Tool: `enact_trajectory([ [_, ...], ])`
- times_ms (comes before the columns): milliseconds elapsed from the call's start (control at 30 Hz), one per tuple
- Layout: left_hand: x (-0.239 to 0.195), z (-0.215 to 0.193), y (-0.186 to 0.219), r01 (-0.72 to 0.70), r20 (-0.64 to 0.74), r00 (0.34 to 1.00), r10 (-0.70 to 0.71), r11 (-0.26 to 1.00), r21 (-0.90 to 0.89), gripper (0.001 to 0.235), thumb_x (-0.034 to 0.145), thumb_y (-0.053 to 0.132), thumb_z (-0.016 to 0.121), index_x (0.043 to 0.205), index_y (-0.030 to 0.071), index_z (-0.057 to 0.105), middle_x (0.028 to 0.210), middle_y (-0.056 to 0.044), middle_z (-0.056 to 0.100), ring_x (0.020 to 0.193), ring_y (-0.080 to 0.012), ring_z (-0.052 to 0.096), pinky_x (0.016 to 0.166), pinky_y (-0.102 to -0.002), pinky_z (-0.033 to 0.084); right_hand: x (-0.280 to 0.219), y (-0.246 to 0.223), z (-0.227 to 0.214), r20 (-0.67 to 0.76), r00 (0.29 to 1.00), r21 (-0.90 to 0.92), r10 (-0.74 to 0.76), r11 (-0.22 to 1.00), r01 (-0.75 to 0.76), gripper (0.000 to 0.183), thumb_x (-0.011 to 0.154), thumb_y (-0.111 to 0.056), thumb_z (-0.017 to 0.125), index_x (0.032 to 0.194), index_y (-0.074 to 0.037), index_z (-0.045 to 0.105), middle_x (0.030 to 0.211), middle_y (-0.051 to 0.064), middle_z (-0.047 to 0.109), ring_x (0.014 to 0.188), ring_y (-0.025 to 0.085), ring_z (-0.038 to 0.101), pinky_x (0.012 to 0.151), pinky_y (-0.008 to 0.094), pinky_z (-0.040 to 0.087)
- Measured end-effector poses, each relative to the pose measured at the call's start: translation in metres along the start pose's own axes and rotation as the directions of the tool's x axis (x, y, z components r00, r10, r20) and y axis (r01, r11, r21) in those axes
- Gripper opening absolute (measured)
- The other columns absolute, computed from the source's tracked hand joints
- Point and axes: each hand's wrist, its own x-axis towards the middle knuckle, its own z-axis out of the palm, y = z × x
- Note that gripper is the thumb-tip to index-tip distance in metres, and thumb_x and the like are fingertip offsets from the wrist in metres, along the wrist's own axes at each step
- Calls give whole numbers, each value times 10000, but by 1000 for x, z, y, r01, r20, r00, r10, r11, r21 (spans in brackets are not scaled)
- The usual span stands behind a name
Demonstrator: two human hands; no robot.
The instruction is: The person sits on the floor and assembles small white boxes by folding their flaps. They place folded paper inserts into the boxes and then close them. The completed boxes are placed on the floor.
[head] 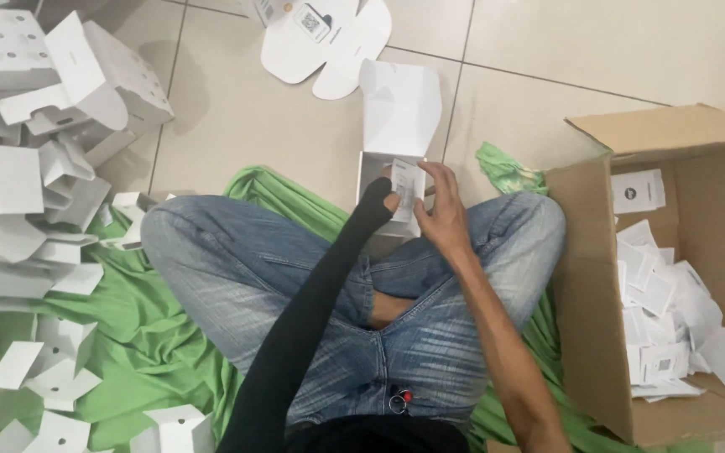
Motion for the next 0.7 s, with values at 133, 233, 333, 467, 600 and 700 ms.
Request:
enact_trajectory([
  [133,3,-6,49,161,-83,985,-153,983,89,806,899,257,659,1532,-66,279,1245,-326,601,1175,-413,633,1000,-424,504,8,-4,-3,16,997,24,-76,997,76,680,844,-18,705,1476,-105,472,1488,159,458,1093,273,630,902,389,563],
  [233,-13,-57,99,67,-190,982,-18,965,252,984,948,303,777,1598,-20,113,1597,-367,260,1477,-490,336,1189,-463,337,28,-24,11,-88,930,-91,-357,933,349,618,916,-36,736,1487,-78,503,1510,158,450,1329,341,541,1086,430,524],
  [333,-44,-147,193,2,-210,977,-32,990,-142,880,926,204,708,1636,104,197,1681,-224,274,1509,-398,375,1202,-487,372,54,-76,35,21,966,21,-256,967,256,476,974,-87,721,1423,-75,565,1509,173,469,1240,293,574,1024,432,522],
  [467,-111,-269,226,-18,-468,884,22,1000,13,714,999,159,678,1620,135,326,1646,-157,426,1476,-338,514,1195,-473,444,82,-154,102,186,851,113,-492,871,479,383,1007,-117,704,1374,-68,607,1439,152,546,1254,296,591,1041,417,531],
  [600,-182,-363,144,80,-699,715,15,992,103,607,1007,169,682,1561,105,445,1557,-156,560,1414,-306,606,1134,-443,515,95,-232,185,370,721,291,-585,810,509,366,1001,-200,694,1345,-89,632,1349,130,636,1174,272,665,1021,403,554],
  [700,-223,-382,96,229,-732,672,111,909,348,646,989,176,714,1568,87,441,1548,-190,527,1410,-323,588,1173,-414,489,115,-257,270,650,694,55,-311,929,365,535,916,-376,737,1366,-125,595,1284,144,681,1102,315,683,902,429,541],
])
